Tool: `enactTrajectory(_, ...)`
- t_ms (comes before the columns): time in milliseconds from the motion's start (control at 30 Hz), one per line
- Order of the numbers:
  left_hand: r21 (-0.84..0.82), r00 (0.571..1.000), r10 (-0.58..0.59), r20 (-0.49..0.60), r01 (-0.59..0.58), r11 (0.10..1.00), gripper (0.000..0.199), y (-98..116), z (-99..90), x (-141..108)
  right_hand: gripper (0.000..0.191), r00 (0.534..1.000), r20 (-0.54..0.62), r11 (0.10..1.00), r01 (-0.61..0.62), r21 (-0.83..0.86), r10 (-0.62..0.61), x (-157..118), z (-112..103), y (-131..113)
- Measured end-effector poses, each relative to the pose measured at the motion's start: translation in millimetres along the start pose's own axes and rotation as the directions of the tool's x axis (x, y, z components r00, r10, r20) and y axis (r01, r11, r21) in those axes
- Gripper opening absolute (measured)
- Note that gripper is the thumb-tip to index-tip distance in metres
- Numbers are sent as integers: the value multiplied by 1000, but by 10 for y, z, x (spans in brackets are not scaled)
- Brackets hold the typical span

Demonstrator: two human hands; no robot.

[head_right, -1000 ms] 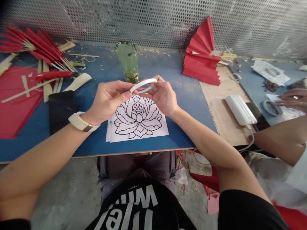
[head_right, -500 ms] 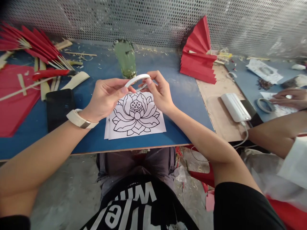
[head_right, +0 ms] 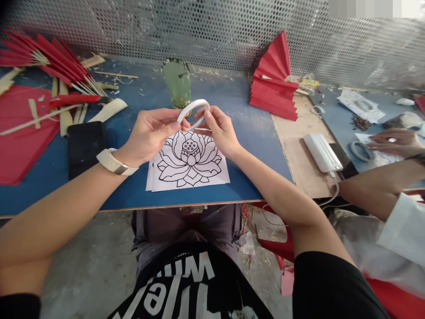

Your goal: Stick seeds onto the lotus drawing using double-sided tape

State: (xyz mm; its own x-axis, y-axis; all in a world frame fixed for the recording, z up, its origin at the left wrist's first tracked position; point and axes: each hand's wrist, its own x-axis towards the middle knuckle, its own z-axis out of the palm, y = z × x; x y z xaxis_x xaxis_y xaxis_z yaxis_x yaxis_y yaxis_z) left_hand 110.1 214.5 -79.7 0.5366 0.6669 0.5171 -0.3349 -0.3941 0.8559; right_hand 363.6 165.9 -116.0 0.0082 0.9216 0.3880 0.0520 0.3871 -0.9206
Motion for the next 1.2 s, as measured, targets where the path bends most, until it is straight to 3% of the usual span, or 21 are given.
enactTrajectory(133, 55, 998, -47, 29, 45, 997, 48, 87, 18, -10, 54, 963, -2, 909, 252, -331, -268, -31, -61, -145)
enactTrajectory(200, 55, 998, -54, 42, 52, 997, 45, 125, 32, -15, 50, 946, 6, 865, 300, -402, -325, -48, -58, -214)
enactTrajectory(267, 45, 997, -53, 64, 50, 998, 40, 151, 43, -17, 45, 943, -2, 860, 303, -411, -333, -53, -42, -224)
enactTrajectory(367, 49, 995, -42, 92, 37, 998, 36, 159, 42, -21, 53, 940, 21, 848, 317, -424, -341, -33, -48, -122)
enactTrajectory(467, 119, 996, -22, 87, 12, 993, 44, 121, 19, -32, 60, 896, 60, 753, 404, -520, -440, -17, -102, -8)
enactTrajectory(633, 222, 998, -23, 54, 10, 975, 67, 19, -10, -55, 33, 807, 205, 561, 544, -624, -555, -68, -109, -79)
enactTrajectory(833, 282, 992, -103, 75, 78, 956, 62, -12, -8, -73, 21, 734, 201, 500, 610, -615, -649, -110, 3, -257)
enactTrajectory(967, 355, 988, -136, 69, 104, 929, 40, -23, -11, -102, 13, 737, 172, 518, 602, -608, -653, -115, 28, -241)
enactTrajectory(1200, 405, 973, -229, 38, 194, 894, 42, -74, -6, -130, 18, 824, 187, 585, 521, -621, -535, -154, 42, -212)
